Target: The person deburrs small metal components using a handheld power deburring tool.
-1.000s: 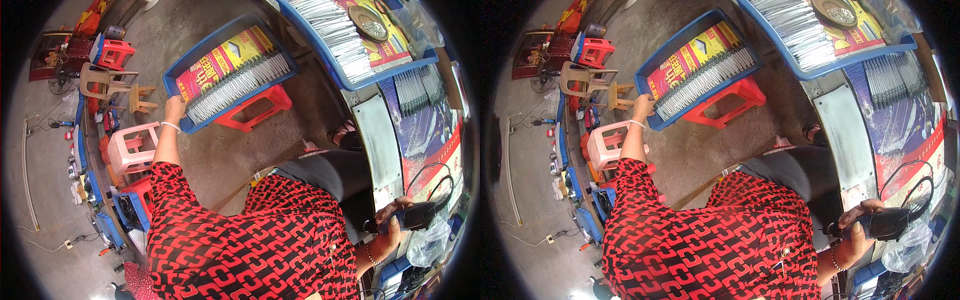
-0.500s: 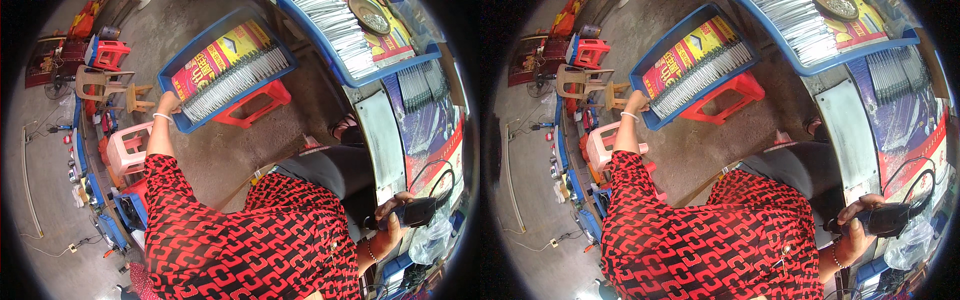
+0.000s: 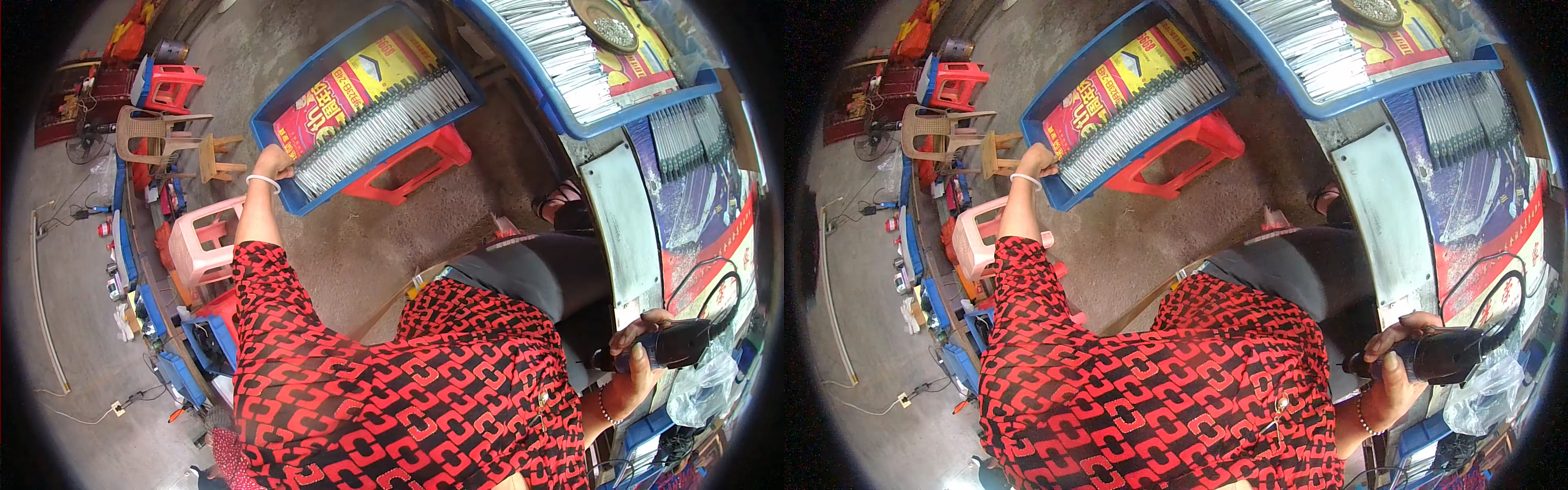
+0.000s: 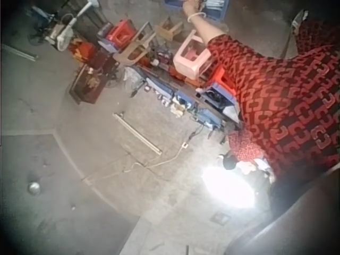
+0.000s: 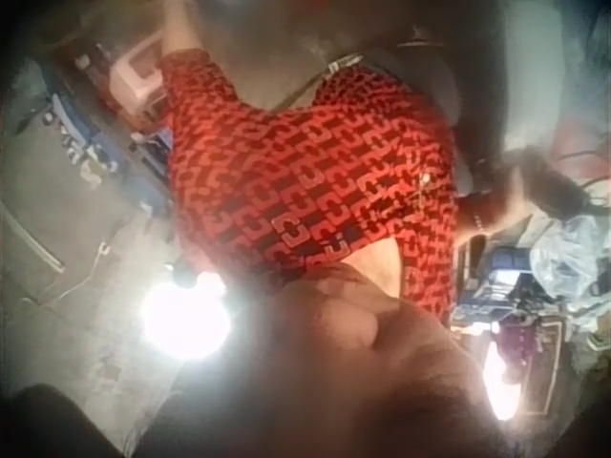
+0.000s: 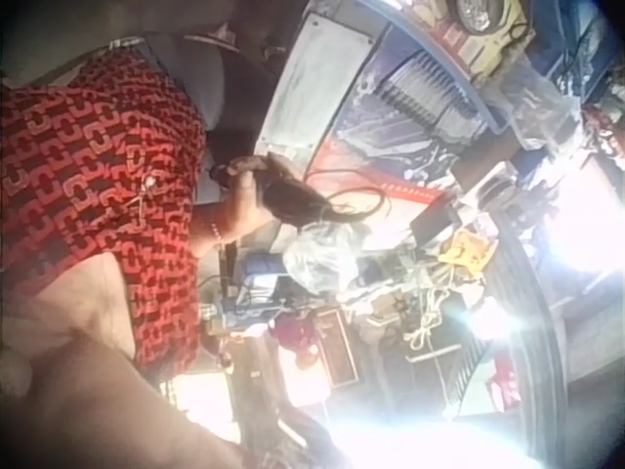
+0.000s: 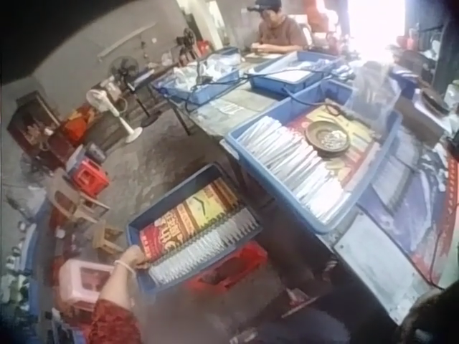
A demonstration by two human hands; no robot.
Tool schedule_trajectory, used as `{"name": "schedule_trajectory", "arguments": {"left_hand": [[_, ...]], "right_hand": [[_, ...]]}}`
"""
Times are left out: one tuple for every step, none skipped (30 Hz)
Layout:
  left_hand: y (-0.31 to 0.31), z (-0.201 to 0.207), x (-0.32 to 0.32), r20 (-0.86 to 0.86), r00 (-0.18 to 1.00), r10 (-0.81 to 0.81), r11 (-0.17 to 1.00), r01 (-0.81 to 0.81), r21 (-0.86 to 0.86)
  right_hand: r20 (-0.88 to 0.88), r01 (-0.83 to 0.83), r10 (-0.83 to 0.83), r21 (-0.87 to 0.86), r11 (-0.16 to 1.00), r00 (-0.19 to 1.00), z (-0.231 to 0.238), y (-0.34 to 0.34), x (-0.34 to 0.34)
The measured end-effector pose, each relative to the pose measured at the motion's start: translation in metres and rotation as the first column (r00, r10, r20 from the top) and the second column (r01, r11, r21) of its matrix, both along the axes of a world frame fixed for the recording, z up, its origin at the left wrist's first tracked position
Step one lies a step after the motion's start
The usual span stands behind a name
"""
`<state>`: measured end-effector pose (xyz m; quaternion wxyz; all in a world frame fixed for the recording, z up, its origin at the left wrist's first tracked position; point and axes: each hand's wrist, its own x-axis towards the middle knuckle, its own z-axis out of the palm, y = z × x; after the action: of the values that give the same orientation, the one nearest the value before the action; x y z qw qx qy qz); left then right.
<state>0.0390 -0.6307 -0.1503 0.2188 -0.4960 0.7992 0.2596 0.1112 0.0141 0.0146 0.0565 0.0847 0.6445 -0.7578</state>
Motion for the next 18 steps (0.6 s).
{"name": "schedule_trajectory", "arguments": {"left_hand": [[-0.001, -0.002, -0.001, 0.003, 1.000, -0.002, 1.000, 0.002, -0.001], [-0.001, -0.001, 0.001, 0.005, 1.000, -0.016, 0.999, 0.017, -0.031], [-0.001, 0.001, 0.002, 0.008, 0.999, -0.032, 0.998, 0.032, -0.061], [0.001, 0.003, 0.003, 0.009, 1.000, -0.030, 0.998, 0.030, -0.062], [0.013, 0.015, -0.002, 0.070, 0.993, -0.097, 0.988, 0.105, -0.115], [0.020, 0.021, -0.006, 0.134, 0.978, -0.162, 0.970, 0.183, -0.163], [0.019, 0.017, -0.007, 0.134, 0.977, -0.168, 0.969, 0.189, -0.160], [0.012, 0.014, 0.000, 0.110, 0.980, -0.167, 0.964, 0.185, -0.189], [0.007, 0.008, 0.002, 0.086, 0.981, -0.174, 0.959, 0.188, -0.214], [0.001, 0.003, 0.003, 0.087, 0.981, -0.175, 0.958, 0.190, -0.215], [-0.003, 0.001, 0.006, 0.094, 0.974, -0.206, 0.947, 0.223, -0.231], [-0.007, -0.001, 0.008, 0.101, 0.966, -0.237, 0.935, 0.255, -0.247], [-0.012, -0.002, 0.011, 0.103, 0.967, -0.233, 0.935, 0.252, -0.250], [-0.011, -0.001, 0.010, 0.122, 0.961, -0.247, 0.936, 0.270, -0.226], [-0.011, 0.000, 0.009, 0.140, 0.955, -0.261, 0.937, 0.285, -0.201], [-0.009, 0.001, 0.010, 0.140, 0.955, -0.262, 0.937, 0.287, -0.202], [-0.002, 0.005, 0.008, 0.110, 0.957, -0.267, 0.944, 0.283, -0.167], [0.005, 0.009, 0.007, 0.079, 0.959, -0.271, 0.951, 0.280, -0.132]], "right_hand": [[0.003, 0.002, -0.002, -0.001, 1.000, 1.000, -0.001, -0.001, 0.000], [0.001, 0.004, -0.004, 0.002, 1.000, 1.000, -0.001, -0.003, 0.000], [-0.001, 0.006, -0.006, 0.006, 1.000, 1.000, -0.001, -0.004, 0.001], [0.000, 0.004, -0.004, 0.005, 1.000, 1.000, -0.002, -0.004, 0.001], [0.005, 0.008, -0.008, 0.014, 1.000, 1.000, -0.001, -0.004, 0.001], [0.011, 0.013, -0.013, 0.024, 1.000, 1.000, -0.001, -0.004, 0.002], [0.011, 0.019, -0.019, 0.026, 0.999, 1.000, -0.002, -0.003, 0.002], [-0.004, 0.001, -0.001, 0.021, 1.000, 1.000, -0.003, -0.002, 0.002], [-0.018, -0.009, 0.009, 0.021, 1.000, 1.000, -0.004, -0.001, 0.001], [-0.017, -0.008, 0.008, 0.020, 1.000, 1.000, -0.003, -0.001, 0.002], [-0.009, -0.002, 0.002, 0.020, 1.000, 1.000, -0.004, -0.002, 0.002], [-0.001, 0.003, -0.003, 0.021, 1.000, 1.000, -0.004, -0.002, 0.002], [0.000, -0.001, 0.001, 0.017, 1.000, 1.000, -0.005, -0.002, 0.002], [0.003, -0.005, 0.005, 0.020, 1.000, 1.000, -0.005, -0.001, 0.002], [0.006, -0.009, 0.009, 0.023, 1.000, 1.000, -0.006, -0.001, 0.003], [0.006, -0.008, 0.008, 0.022, 1.000, 1.000, -0.006, -0.001, 0.003], [0.000, -0.003, 0.003, 0.027, 1.000, 1.000, -0.006, -0.002, 0.004], [-0.006, 0.001, -0.001, 0.032, 1.000, 1.000, -0.006, -0.002, 0.005]]}}
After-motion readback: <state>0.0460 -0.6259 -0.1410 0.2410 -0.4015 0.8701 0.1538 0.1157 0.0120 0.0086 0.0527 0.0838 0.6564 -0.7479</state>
